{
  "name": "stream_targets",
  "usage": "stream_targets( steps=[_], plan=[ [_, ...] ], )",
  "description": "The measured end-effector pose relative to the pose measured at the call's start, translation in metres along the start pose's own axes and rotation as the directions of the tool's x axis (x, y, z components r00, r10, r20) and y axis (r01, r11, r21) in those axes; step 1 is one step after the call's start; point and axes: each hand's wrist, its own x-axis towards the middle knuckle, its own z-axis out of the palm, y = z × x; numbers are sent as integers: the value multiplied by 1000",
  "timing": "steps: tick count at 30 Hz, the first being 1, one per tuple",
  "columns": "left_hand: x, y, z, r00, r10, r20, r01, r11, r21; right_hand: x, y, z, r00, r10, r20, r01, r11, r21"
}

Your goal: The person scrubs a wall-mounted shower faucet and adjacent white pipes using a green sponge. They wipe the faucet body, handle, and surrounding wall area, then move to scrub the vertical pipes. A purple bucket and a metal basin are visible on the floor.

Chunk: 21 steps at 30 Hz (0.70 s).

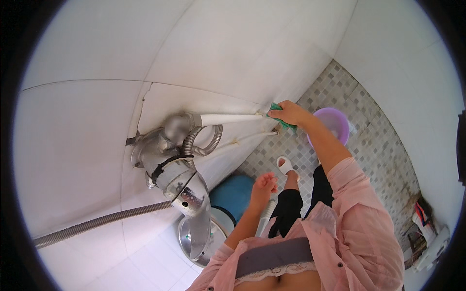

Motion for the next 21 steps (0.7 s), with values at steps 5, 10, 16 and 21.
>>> stream_targets(
  steps=[5,10,16,21],
  plan=[
    [-1,-5,1,1000,-18,-6,18,998,54,12,4,29,992,54,-113,-27,974,224],
    [-3,-3,1,1000,10,2,-10,999,34,6,29,22,973,-5,-231,1,1000,-19],
    [-5,-12,-2,1000,3,16,-3,999,37,-10,15,62,509,-615,-603,510,779,-365],
    [-7,-16,-6,1000,-3,23,2,998,65,2,23,72,498,-625,-601,601,748,-281]
  ],
)
